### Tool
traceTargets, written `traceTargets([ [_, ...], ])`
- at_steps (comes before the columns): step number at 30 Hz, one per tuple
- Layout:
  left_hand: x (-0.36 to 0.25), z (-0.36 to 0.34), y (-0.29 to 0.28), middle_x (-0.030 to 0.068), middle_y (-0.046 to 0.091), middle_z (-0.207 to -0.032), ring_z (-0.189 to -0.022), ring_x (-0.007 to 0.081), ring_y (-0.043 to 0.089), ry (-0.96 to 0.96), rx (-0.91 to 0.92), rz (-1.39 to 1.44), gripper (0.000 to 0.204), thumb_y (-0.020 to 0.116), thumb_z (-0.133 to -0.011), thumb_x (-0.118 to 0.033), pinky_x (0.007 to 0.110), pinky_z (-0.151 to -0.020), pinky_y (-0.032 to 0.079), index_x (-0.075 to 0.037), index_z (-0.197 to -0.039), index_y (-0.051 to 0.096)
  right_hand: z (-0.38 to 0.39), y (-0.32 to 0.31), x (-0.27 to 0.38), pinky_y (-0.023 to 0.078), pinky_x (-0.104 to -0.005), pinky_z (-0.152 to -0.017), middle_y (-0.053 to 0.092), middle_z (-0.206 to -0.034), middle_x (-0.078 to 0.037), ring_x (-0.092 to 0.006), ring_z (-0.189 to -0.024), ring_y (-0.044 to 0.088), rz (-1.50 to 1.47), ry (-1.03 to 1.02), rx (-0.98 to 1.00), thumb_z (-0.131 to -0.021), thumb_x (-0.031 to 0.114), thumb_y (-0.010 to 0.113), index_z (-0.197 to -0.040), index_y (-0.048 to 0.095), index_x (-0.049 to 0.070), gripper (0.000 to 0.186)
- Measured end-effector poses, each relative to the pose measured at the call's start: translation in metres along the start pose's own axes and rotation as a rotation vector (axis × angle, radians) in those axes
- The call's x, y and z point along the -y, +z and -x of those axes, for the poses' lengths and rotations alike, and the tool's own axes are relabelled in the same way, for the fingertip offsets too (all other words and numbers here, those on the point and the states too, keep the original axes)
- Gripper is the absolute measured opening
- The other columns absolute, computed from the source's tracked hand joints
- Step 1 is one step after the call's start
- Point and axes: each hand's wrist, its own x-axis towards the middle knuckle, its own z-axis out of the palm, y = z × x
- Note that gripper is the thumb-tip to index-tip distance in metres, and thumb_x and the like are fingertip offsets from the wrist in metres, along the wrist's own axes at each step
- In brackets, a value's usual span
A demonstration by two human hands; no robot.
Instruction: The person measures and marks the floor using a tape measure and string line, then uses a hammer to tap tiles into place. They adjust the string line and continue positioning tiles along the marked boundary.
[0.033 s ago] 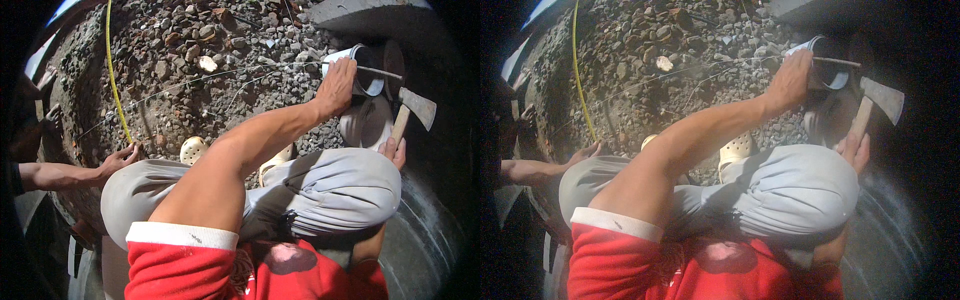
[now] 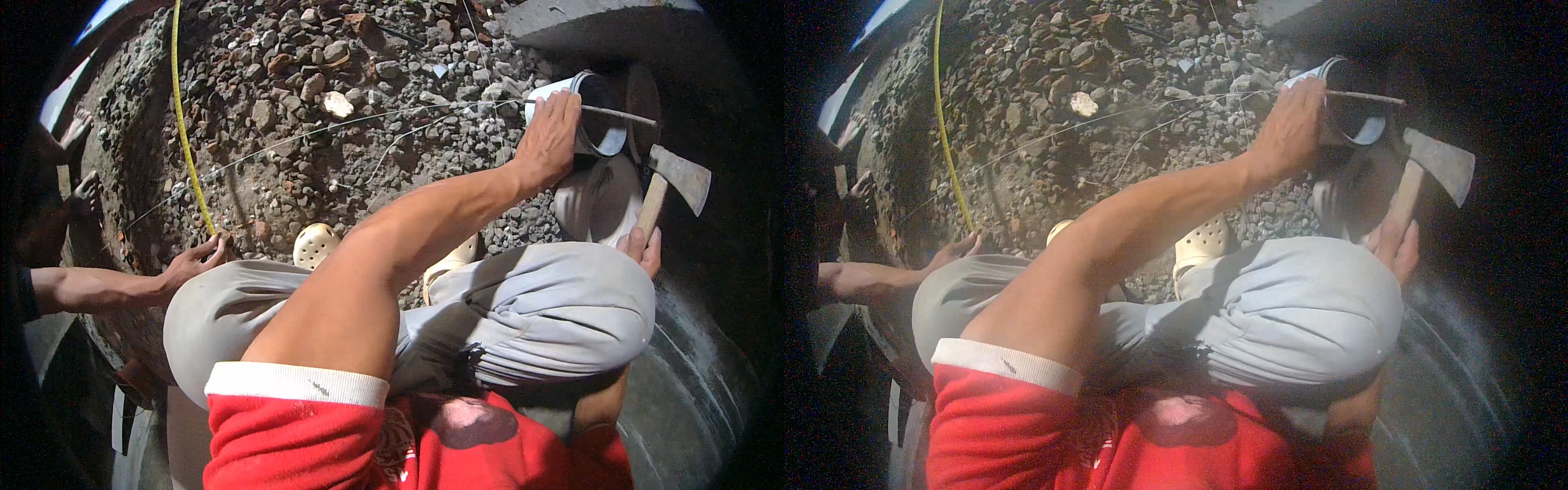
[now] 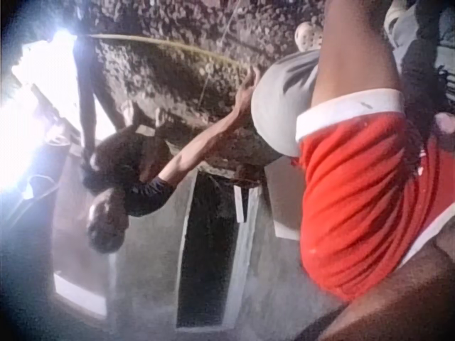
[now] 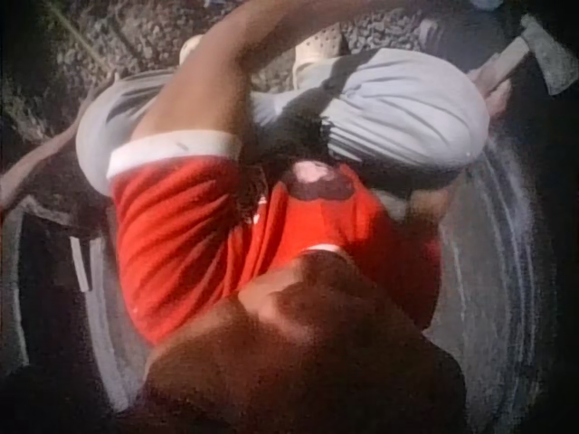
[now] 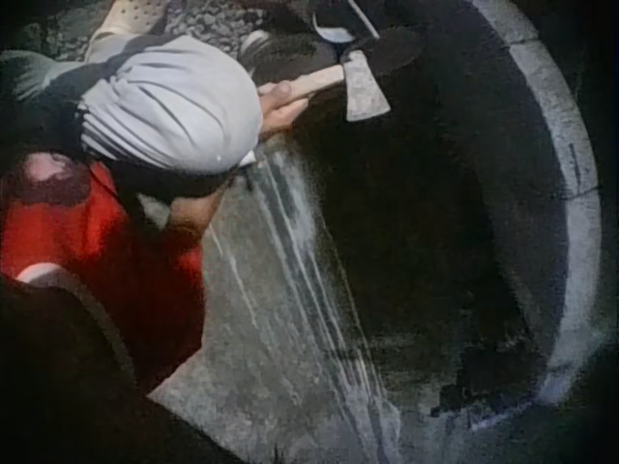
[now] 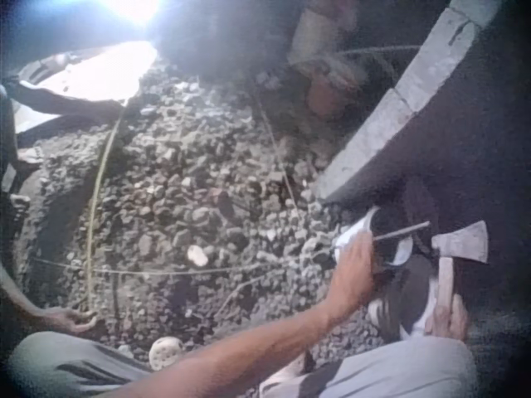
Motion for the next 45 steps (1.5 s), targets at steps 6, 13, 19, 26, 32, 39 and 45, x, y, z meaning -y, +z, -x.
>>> traceTargets([
  [6, 0.011, -0.009, 0.001, 0.0289, 0.05, -0.14, -0.135, 0.0447, 0.047, 0.007, -0.016, -0.09, 0.052, 0.053, -0.088, -0.001, 0.058, -0.116, 0.033, 0.007, -0.138, 0.041, 0.014, -0.009, -0.049, 0.031, -0.025, -0.054, 0.047, -0.073, 0.003, -0.0063, -0.061, 0.04, -0.014, 0.145, -0.056, -0.104, 0.029, 0.058, -0.135, 0.057, 0.006, 0.038],
  [13, 0.018, -0.015, -0.001, 0.0217, 0.061, -0.115, -0.113, 0.0421, 0.059, 0.006, -0.073, -0.035, 0.029, 0.05, -0.09, -0.003, 0.052, -0.102, 0.046, -0.002, -0.119, 0.052, 0.009, 0.014, -0.048, 0.032, -0.0247, -0.053, 0.05, -0.075, 0.0, -0.0058, -0.062, 0.043, 0.12, 0.014, -0.247, -0.104, 0.028, 0.057, -0.14, 0.053, 0.006, 0.043],
  [19, 0.018, -0.017, -0.001, 0.0208, 0.065, -0.11, -0.106, 0.0438, 0.062, -0.041, -0.046, 0.001, 0.027, 0.054, -0.089, -0.002, 0.051, -0.089, 0.051, -0.004, -0.115, 0.056, -0.017, 0.008, 0.031, 0.034, -0.0225, -0.051, 0.054, -0.076, 0.0, -0.0055, -0.06, 0.044, 0.092, -0.147, -0.004, -0.105, 0.033, 0.058, -0.134, 0.055, 0.005, 0.041],
  [26, 0.032, -0.015, 0.017, 0.021, 0.064, -0.105, -0.104, 0.042, 0.063, -0.021, -0.086, 0.05, 0.017, 0.052, -0.088, -0.005, 0.051, -0.088, 0.052, -0.004, -0.104, 0.059, -0.05, -0.026, -0.001, 0.046, -0.0288, -0.054, 0.066, -0.091, -0.005, -0.0124, -0.07, 0.058, 0.338, -0.051, -0.057, -0.102, 0.031, 0.063, -0.131, 0.055, 0.003, 0.041],
  [32, 0.037, -0.018, 0.032, 0.0197, 0.061, -0.112, -0.109, 0.0397, 0.059, 0.003, -0.062, -0.053, 0.026, 0.062, -0.08, -0.007, 0.048, -0.096, 0.048, -0.001, -0.105, 0.06, -0.068, -0.029, -0.021, 0.039, -0.0281, -0.061, 0.05, -0.094, -0.002, -0.0112, -0.077, 0.047, 0.188, 0.036, -0.065, -0.106, 0.038, 0.056, -0.144, 0.05, 0.007, 0.049],
  [39, 0.038, -0.02, 0.043, 0.018, 0.06, -0.107, -0.105, 0.0356, 0.058, 0.008, -0.19, -0.055, 0.029, 0.063, -0.078, -0.008, 0.045, -0.093, 0.049, -0.001, -0.106, 0.059, -0.066, -0.029, -0.038, 0.034, -0.0242, -0.054, 0.047, -0.079, 0.003, -0.0061, -0.065, 0.041, 0.251, -0.111, -0.015, -0.106, 0.042, 0.058, -0.138, 0.054, 0.003, 0.05],
  [45, 0.038, -0.022, 0.039, 0.0175, 0.06, -0.108, -0.105, 0.0361, 0.059, 0.006, -0.175, -0.077, 0.031, 0.062, -0.078, -0.007, 0.045, -0.094, 0.049, 0.0, -0.109, 0.059, -0.071, -0.044, -0.076, 0.049, -0.0345, -0.072, 0.062, -0.107, -0.013, -0.0174, -0.089, 0.058, 0.354, -0.036, -0.084, -0.105, 0.043, 0.059, -0.14, 0.053, -0.005, 0.059],
])
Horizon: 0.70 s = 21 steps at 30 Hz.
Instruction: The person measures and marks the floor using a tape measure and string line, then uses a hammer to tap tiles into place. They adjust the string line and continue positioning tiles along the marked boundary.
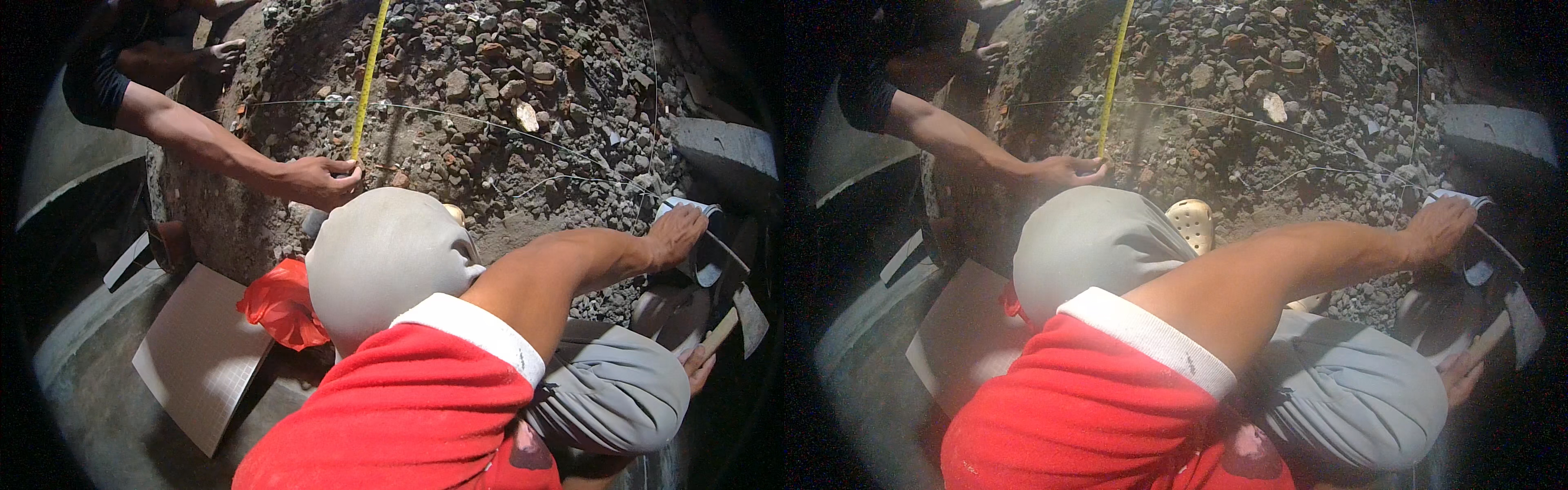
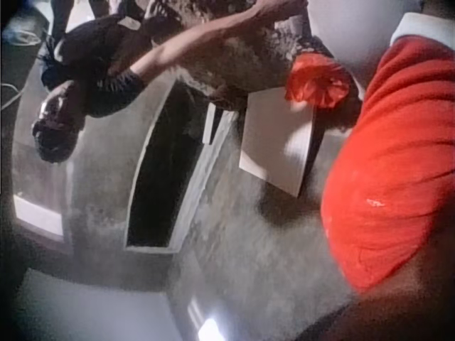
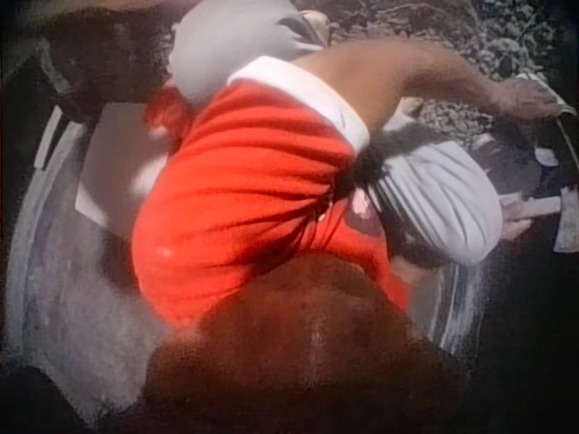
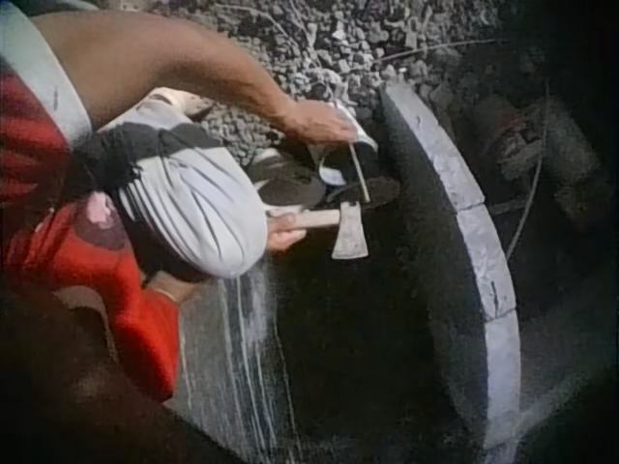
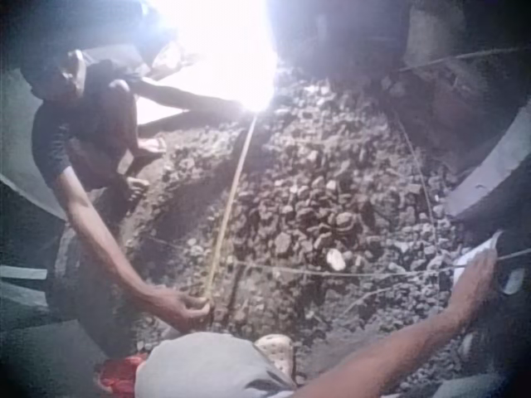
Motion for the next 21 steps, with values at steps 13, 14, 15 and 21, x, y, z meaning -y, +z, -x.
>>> traceTargets([
  [13, -0.001, -0.006, -0.008, 0.0181, 0.061, -0.109, -0.108, 0.0349, 0.06, 0.004, -0.003, 0.019, 0.026, 0.059, -0.082, -0.005, 0.043, -0.096, 0.049, -0.001, -0.107, 0.061, 0.021, 0.017, -0.039, 0.054, -0.0381, -0.075, 0.067, -0.108, -0.017, -0.0224, -0.091, 0.065, 0.005, 0.06, 0.028, -0.104, 0.041, 0.059, -0.127, 0.057, -0.004, 0.051],
  [14, -0.001, -0.005, -0.008, 0.0182, 0.061, -0.109, -0.108, 0.0349, 0.06, -0.003, 0.007, 0.022, 0.026, 0.059, -0.082, -0.005, 0.044, -0.096, 0.049, -0.001, -0.107, 0.061, 0.024, 0.019, -0.042, 0.054, -0.0381, -0.075, 0.067, -0.107, -0.017, -0.0223, -0.091, 0.065, 0.006, 0.064, 0.034, -0.104, 0.041, 0.059, -0.127, 0.057, -0.004, 0.051],
  [15, -0.001, -0.005, -0.008, 0.0183, 0.061, -0.109, -0.108, 0.035, 0.06, -0.012, 0.017, 0.026, 0.026, 0.059, -0.082, -0.005, 0.044, -0.097, 0.048, -0.001, -0.108, 0.061, 0.027, 0.02, -0.044, 0.053, -0.0381, -0.075, 0.067, -0.106, -0.017, -0.0223, -0.09, 0.065, 0.015, 0.069, 0.046, -0.104, 0.041, 0.059, -0.126, 0.057, -0.004, 0.051],
  [21, -0.005, -0.004, -0.01, 0.0201, 0.059, -0.114, -0.112, 0.0378, 0.058, -0.045, 0.009, 0.033, 0.034, 0.061, -0.08, -0.005, 0.047, -0.099, 0.047, 0.001, -0.114, 0.058, 0.041, 0.029, -0.059, 0.053, -0.0379, -0.073, 0.066, -0.103, -0.016, -0.0221, -0.088, 0.065, 0.04, 0.076, 0.112, -0.103, 0.041, 0.06, -0.123, 0.058, -0.003, 0.048],
])
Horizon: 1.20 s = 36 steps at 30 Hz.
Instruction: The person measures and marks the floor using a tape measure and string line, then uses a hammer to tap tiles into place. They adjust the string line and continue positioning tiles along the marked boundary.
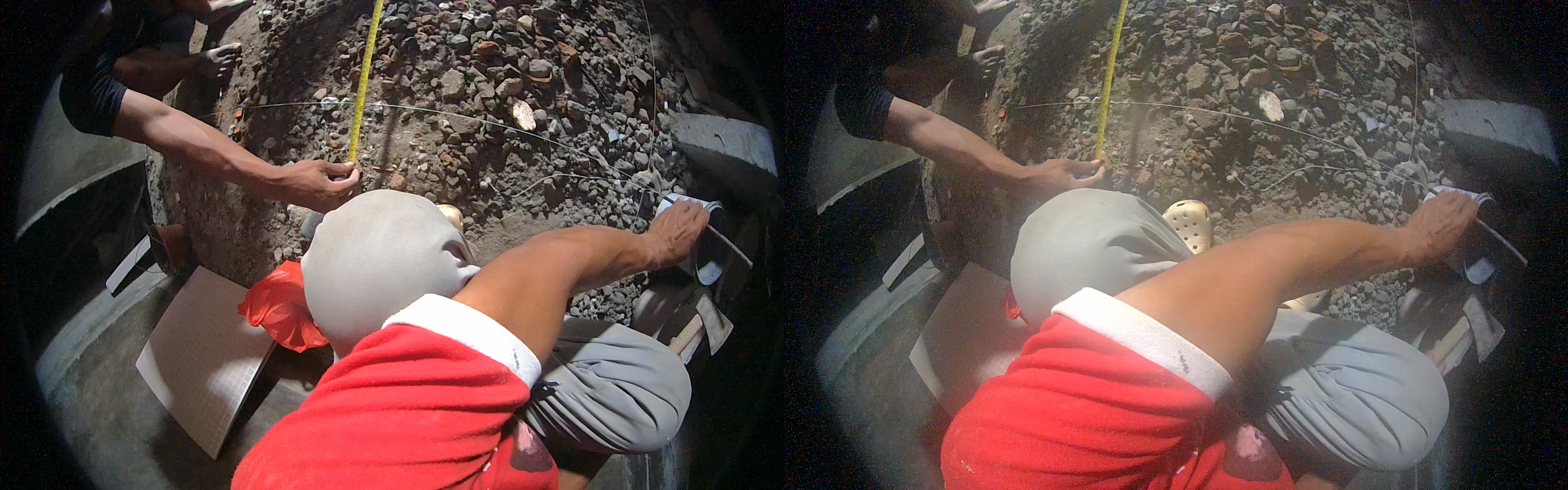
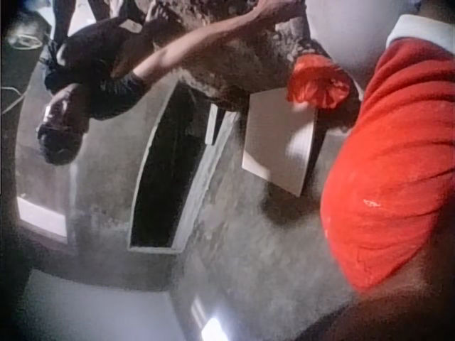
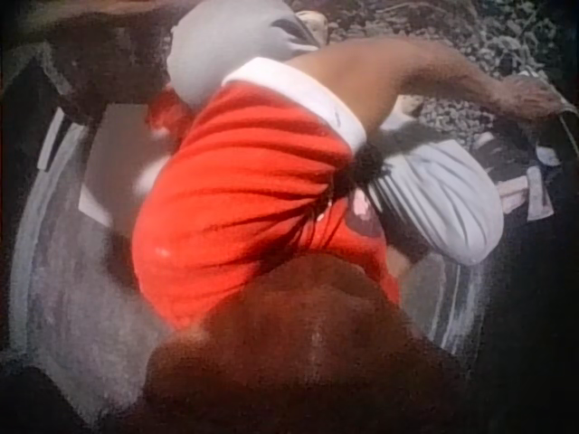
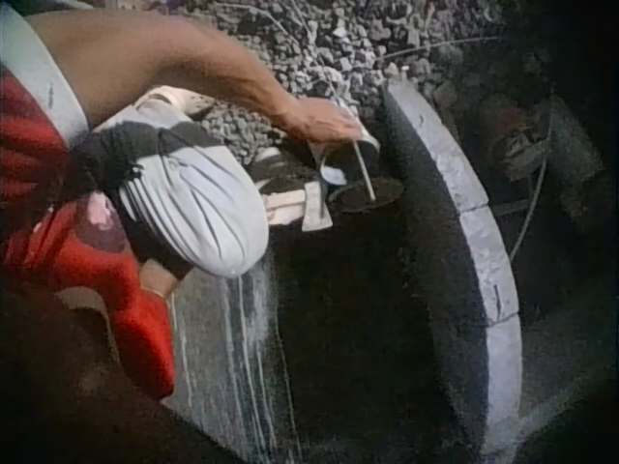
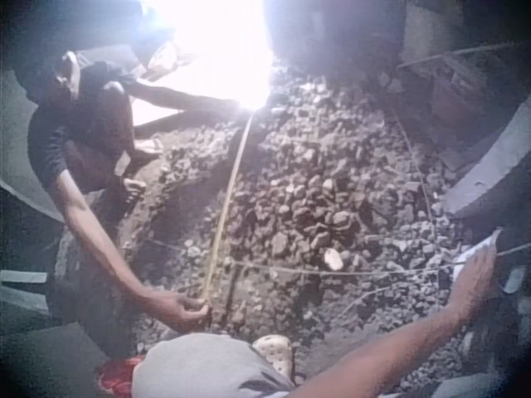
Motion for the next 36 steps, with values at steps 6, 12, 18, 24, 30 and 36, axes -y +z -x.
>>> traceTargets([
  [6, -0.001, 0.001, -0.003, 0.0215, 0.058, -0.116, -0.113, 0.0385, 0.057, 0.019, -0.071, -0.086, 0.035, 0.061, -0.081, -0.005, 0.051, -0.107, 0.041, 0.002, -0.114, 0.058, 0.013, 0.008, -0.011, 0.053, -0.0376, -0.072, 0.066, -0.099, -0.015, -0.022, -0.085, 0.065, 0.011, 0.005, 0.053, -0.103, 0.04, 0.061, -0.12, 0.058, -0.003, 0.046],
  [12, 0.007, 0.005, 0.003, 0.0187, 0.062, -0.109, -0.111, 0.0359, 0.059, -0.008, 0.065, -0.055, 0.025, 0.059, -0.084, -0.007, 0.05, -0.107, 0.041, -0.001, -0.109, 0.06, 0.022, 0.018, -0.019, 0.052, -0.0374, -0.07, 0.065, -0.095, -0.014, -0.0218, -0.083, 0.065, 0.022, -0.005, 0.105, -0.102, 0.039, 0.061, -0.116, 0.059, -0.002, 0.044],
  [18, 0.012, 0.005, 0.006, 0.0172, 0.063, -0.107, -0.109, 0.0336, 0.06, 0.014, 0.058, -0.08, 0.021, 0.059, -0.084, -0.008, 0.05, -0.106, 0.042, -0.004, -0.104, 0.061, 0.03, 0.026, -0.025, 0.052, -0.0372, -0.068, 0.065, -0.091, -0.013, -0.0217, -0.08, 0.064, 0.046, -0.011, 0.158, -0.102, 0.039, 0.062, -0.113, 0.059, -0.002, 0.042],
  [24, 0.001, 0.004, -0.014, 0.0253, 0.06, -0.126, -0.119, 0.0416, 0.057, -0.055, 0.18, -0.086, 0.045, 0.059, -0.086, -0.008, 0.05, -0.108, 0.043, 0.004, -0.128, 0.054, 0.039, 0.035, -0.03, 0.052, -0.037, -0.067, 0.065, -0.088, -0.012, -0.0215, -0.077, 0.064, 0.073, -0.049, 0.239, -0.102, 0.038, 0.063, -0.11, 0.06, -0.001, 0.04],
  [30, 0.025, -0.013, -0.054, 0.0202, 0.06, -0.108, -0.104, 0.0405, 0.058, 0.186, -0.106, -0.068, 0.036, 0.062, -0.075, -0.006, 0.052, -0.094, 0.045, -0.003, -0.111, 0.061, 0.06, 0.046, -0.036, 0.051, -0.0368, -0.065, 0.064, -0.084, -0.011, -0.0213, -0.075, 0.064, 0.162, -0.238, 0.36, -0.101, 0.037, 0.063, -0.107, 0.061, -0.001, 0.039],
  [36, 0.069, -0.064, -0.124, 0.0184, 0.065, -0.091, -0.091, 0.0388, 0.064, -0.015, -0.114, -0.277, 0.013, 0.068, -0.078, -0.01, 0.05, -0.08, 0.052, -0.008, -0.091, 0.067, 0.065, 0.052, 0.021, 0.05, -0.0353, -0.061, 0.062, -0.076, -0.007, -0.0185, -0.065, 0.062, 0.043, 0.133, 0.649, -0.099, 0.036, 0.066, -0.102, 0.061, 0.001, 0.036],
])
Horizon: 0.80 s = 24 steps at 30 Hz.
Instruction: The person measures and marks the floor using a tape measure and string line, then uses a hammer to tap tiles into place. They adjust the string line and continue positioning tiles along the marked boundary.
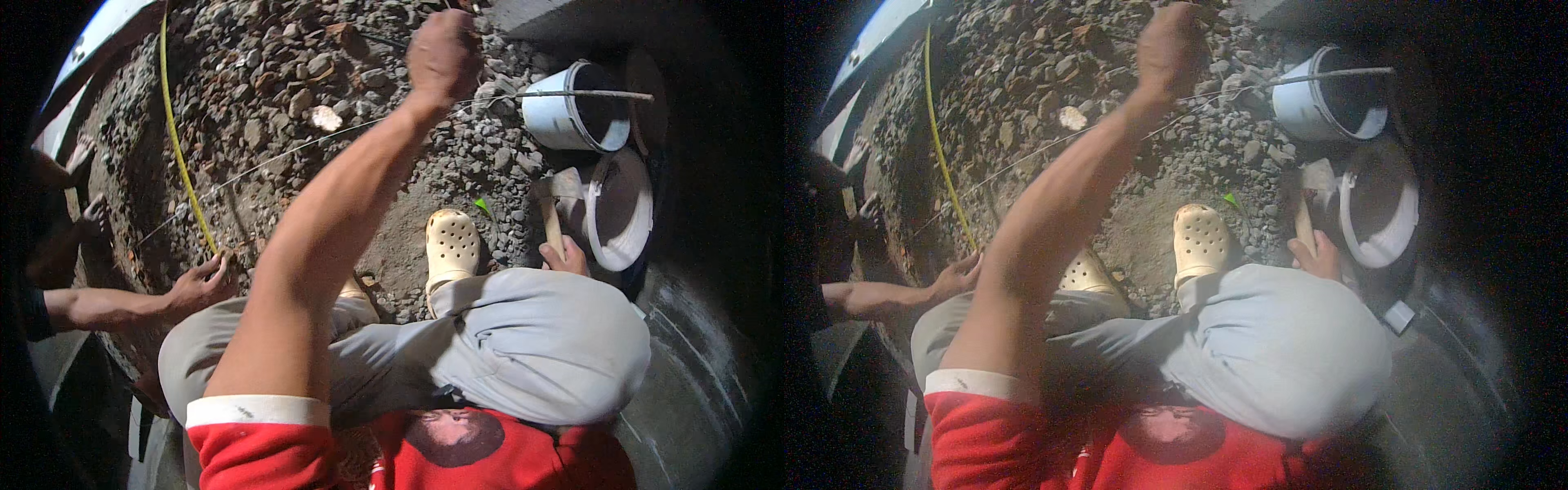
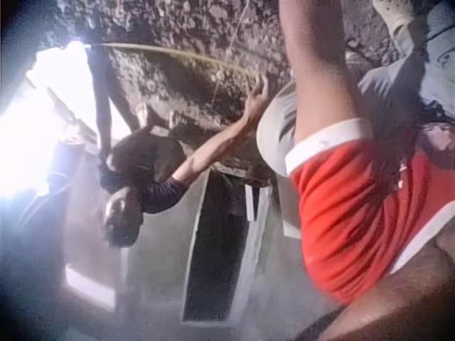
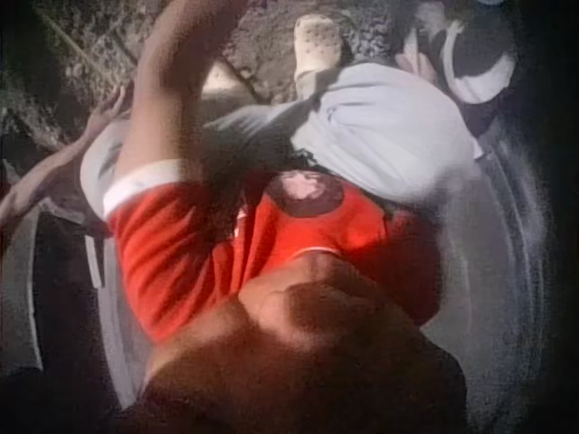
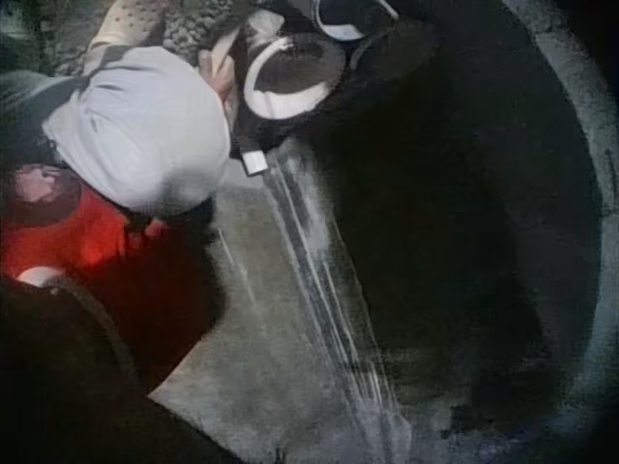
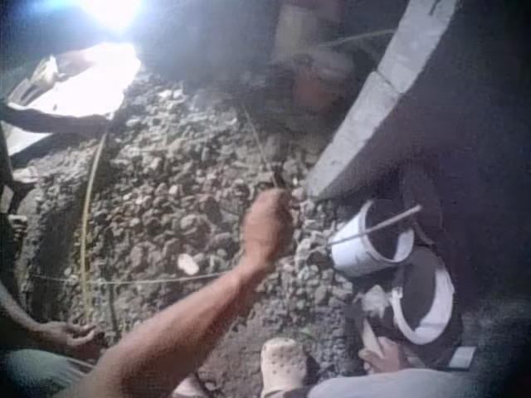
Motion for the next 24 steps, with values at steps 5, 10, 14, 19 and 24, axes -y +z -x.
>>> traceTargets([
  [5, 0.03, 0.011, -0.043, 0.0173, 0.072, -0.08, -0.078, 0.038, 0.071, -0.07, 0.469, -0.064, 0.012, 0.067, -0.081, -0.017, 0.046, -0.072, 0.056, -0.005, -0.084, 0.071, -0.021, 0.007, 0.028, 0.049, -0.0341, -0.055, 0.062, -0.073, -0.006, -0.0141, -0.055, 0.059, -0.123, 0.111, 0.056, -0.095, 0.041, 0.071, -0.099, 0.062, 0.002, 0.039],
  [10, 0.05, 0.045, -0.045, 0.0168, 0.072, -0.081, -0.078, 0.0345, 0.071, -0.027, 0.777, -0.13, 0.013, 0.066, -0.082, -0.015, 0.045, -0.071, 0.054, -0.006, -0.089, 0.071, -0.046, 0.027, -0.012, 0.051, -0.0464, -0.072, 0.065, -0.081, -0.019, -0.0346, -0.078, 0.066, 0.143, -0.097, -0.131, -0.094, 0.036, 0.071, -0.101, 0.064, 0.0, 0.037],
  [14, 0.059, 0.057, -0.047, 0.0143, 0.071, -0.079, -0.073, 0.0332, 0.069, -0.151, 0.778, -0.056, 0.014, 0.066, -0.084, -0.015, 0.042, -0.071, 0.054, -0.007, -0.093, 0.072, -0.048, 0.039, -0.027, 0.05, -0.0483, -0.085, 0.064, -0.1, -0.023, -0.0405, -0.101, 0.064, 0.306, -0.288, -0.325, -0.094, 0.029, 0.07, -0.112, 0.064, -0.001, 0.035],
  [19, 0.051, 0.055, -0.042, 0.0168, 0.072, -0.084, -0.079, 0.0355, 0.07, -0.029, 0.79, -0.09, 0.017, 0.064, -0.088, -0.018, 0.043, -0.072, 0.054, -0.005, -0.095, 0.073, -0.041, 0.046, 0.003, 0.048, -0.048, -0.099, 0.063, -0.114, -0.019, -0.0408, -0.116, 0.057, 0.281, -0.36, -0.554, -0.096, 0.019, 0.067, -0.125, 0.064, 0.001, 0.035],
  [24, 0.035, 0.06, -0.044, 0.0208, 0.073, -0.089, -0.086, 0.0386, 0.071, -0.149, 0.68, -0.179, 0.018, 0.063, -0.09, -0.017, 0.046, -0.076, 0.055, -0.003, -0.093, 0.073, -0.048, 0.042, 0.056, 0.049, -0.0444, -0.097, 0.064, -0.114, -0.018, -0.0376, -0.112, 0.06, 0.183, -0.578, -0.531, -0.096, 0.012, 0.064, -0.124, 0.065, 0.0, 0.03],
])
